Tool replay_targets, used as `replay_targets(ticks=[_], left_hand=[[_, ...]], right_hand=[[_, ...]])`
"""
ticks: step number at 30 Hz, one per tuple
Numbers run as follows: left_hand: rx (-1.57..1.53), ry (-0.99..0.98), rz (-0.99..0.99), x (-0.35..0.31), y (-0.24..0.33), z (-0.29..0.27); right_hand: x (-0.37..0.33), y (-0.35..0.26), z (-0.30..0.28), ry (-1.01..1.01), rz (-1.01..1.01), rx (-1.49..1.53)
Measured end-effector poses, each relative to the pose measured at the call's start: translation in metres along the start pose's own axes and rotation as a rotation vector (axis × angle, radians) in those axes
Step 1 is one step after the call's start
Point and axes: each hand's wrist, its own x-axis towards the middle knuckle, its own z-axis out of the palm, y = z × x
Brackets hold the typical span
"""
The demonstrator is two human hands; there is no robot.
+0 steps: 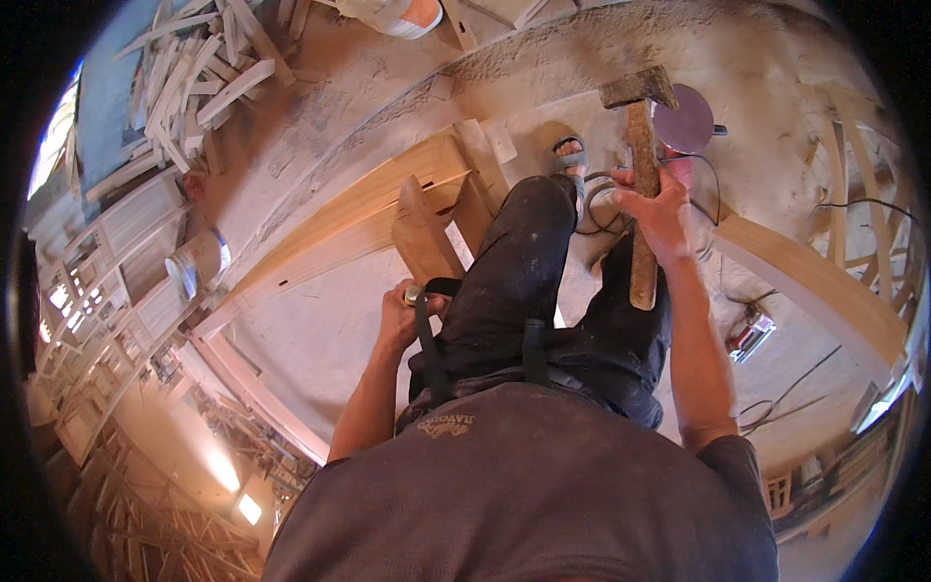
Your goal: The person chisels a wooden joint using a chisel and a hammer, striking the chisel head repeatedly to remove wood material.
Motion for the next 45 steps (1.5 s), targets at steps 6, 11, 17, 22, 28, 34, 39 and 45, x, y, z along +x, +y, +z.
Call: replay_targets(ticks=[6, 11, 17, 22, 28, 34, 39, 45], left_hand=[[-0.037, 0.232, 0.006, -0.022, 0.035, -0.003], [-0.718, 0.38, 0.417, -0.05, 0.066, -0.081], [-1.051, 0.268, 0.986, -0.03, 0.139, -0.136], [-1.135, 0.242, 1.007, 0.01, 0.143, -0.135], [-1.235, 0.241, 0.955, 0.025, 0.149, -0.128], [-1.117, 0.295, 0.875, 0.014, 0.156, -0.118], [-0.983, 0.506, 0.891, 0.018, 0.166, -0.104], [-0.714, 0.67, 0.975, 0.003, 0.199, -0.066]], right_hand=[[-0.041, -0.006, 0.037, -0.028, 0.109, 0.208], [-0.068, -0.066, 0.06, -0.084, -0.042, 0.207], [-0.105, -0.125, 0.11, -0.202, -0.168, 0.397], [-0.136, -0.108, 0.132, -0.095, -0.022, 0.079], [-0.158, -0.077, 0.143, -0.118, 0.067, 0.114], [-0.165, -0.087, 0.146, -0.105, 0.045, 0.013], [-0.162, -0.11, 0.145, -0.091, -0.013, -0.064], [-0.169, -0.132, 0.137, 0.028, -0.068, -0.136]])
